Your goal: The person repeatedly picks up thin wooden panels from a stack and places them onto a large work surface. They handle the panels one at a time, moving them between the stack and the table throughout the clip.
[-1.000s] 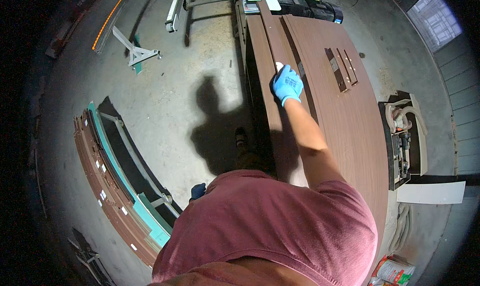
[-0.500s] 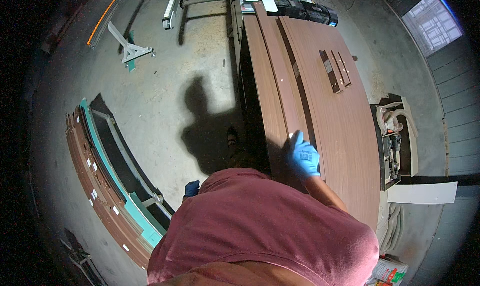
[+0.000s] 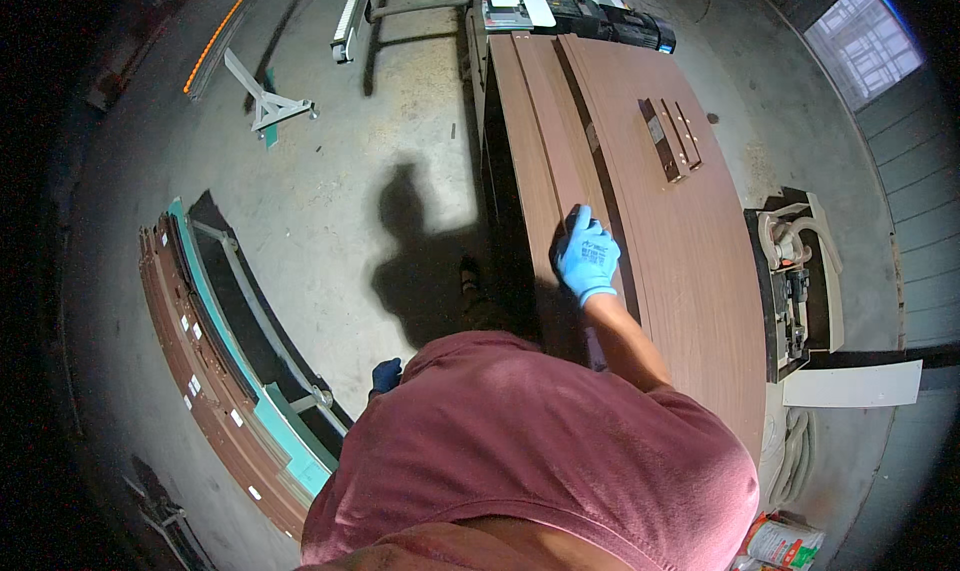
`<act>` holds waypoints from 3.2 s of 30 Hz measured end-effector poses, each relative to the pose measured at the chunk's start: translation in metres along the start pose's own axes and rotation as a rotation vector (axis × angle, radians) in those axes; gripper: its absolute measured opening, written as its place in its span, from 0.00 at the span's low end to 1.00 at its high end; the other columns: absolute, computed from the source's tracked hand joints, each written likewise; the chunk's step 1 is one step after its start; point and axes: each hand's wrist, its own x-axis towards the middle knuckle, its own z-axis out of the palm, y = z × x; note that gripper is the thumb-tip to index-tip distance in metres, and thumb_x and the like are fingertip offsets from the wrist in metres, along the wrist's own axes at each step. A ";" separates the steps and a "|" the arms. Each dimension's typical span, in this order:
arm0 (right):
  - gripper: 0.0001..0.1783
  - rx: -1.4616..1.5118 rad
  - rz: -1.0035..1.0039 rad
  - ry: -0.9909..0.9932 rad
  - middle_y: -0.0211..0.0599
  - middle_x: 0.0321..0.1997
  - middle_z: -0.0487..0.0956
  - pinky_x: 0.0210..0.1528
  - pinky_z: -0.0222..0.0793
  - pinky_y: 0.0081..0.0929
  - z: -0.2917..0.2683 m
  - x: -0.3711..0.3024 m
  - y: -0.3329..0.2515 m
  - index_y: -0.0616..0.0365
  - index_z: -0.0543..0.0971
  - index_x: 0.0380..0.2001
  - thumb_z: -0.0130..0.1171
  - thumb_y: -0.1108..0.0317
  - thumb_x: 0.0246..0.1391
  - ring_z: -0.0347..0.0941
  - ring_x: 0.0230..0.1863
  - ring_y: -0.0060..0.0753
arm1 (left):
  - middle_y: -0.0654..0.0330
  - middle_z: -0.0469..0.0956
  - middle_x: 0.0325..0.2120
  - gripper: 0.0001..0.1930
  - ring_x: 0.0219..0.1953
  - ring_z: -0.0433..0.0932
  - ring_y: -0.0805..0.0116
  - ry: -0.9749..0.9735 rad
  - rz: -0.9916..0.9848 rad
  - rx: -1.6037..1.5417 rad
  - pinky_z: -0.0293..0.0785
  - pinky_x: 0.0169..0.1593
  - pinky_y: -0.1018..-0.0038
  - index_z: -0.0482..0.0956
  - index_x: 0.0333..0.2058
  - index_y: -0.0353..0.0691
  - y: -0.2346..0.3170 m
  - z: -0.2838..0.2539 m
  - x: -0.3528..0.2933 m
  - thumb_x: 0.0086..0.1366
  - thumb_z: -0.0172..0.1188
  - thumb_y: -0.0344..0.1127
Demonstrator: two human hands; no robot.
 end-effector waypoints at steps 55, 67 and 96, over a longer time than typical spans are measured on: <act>0.44 -0.180 0.259 -0.047 0.57 0.69 0.67 0.55 0.70 0.55 -0.016 0.019 0.057 0.52 0.59 0.74 0.61 0.46 0.61 0.73 0.58 0.58 | 0.61 0.78 0.30 0.20 0.25 0.75 0.66 -0.075 0.067 0.133 0.70 0.24 0.64 0.82 0.46 0.39 -0.004 -0.006 0.000 0.63 0.70 0.46; 0.41 -0.173 0.242 -0.031 0.52 0.61 0.71 0.50 0.71 0.54 -0.010 0.020 0.061 0.50 0.62 0.71 0.61 0.46 0.61 0.75 0.53 0.56 | 0.61 0.79 0.31 0.20 0.27 0.75 0.65 -0.053 0.040 0.089 0.74 0.29 0.62 0.82 0.46 0.39 0.000 -0.004 -0.004 0.61 0.70 0.45; 0.38 -0.207 0.221 0.018 0.52 0.58 0.71 0.48 0.70 0.54 -0.008 0.019 0.060 0.52 0.64 0.69 0.60 0.46 0.62 0.75 0.53 0.55 | 0.60 0.78 0.30 0.20 0.27 0.75 0.63 -0.070 0.042 0.120 0.75 0.29 0.61 0.82 0.47 0.39 0.001 -0.003 -0.001 0.62 0.70 0.45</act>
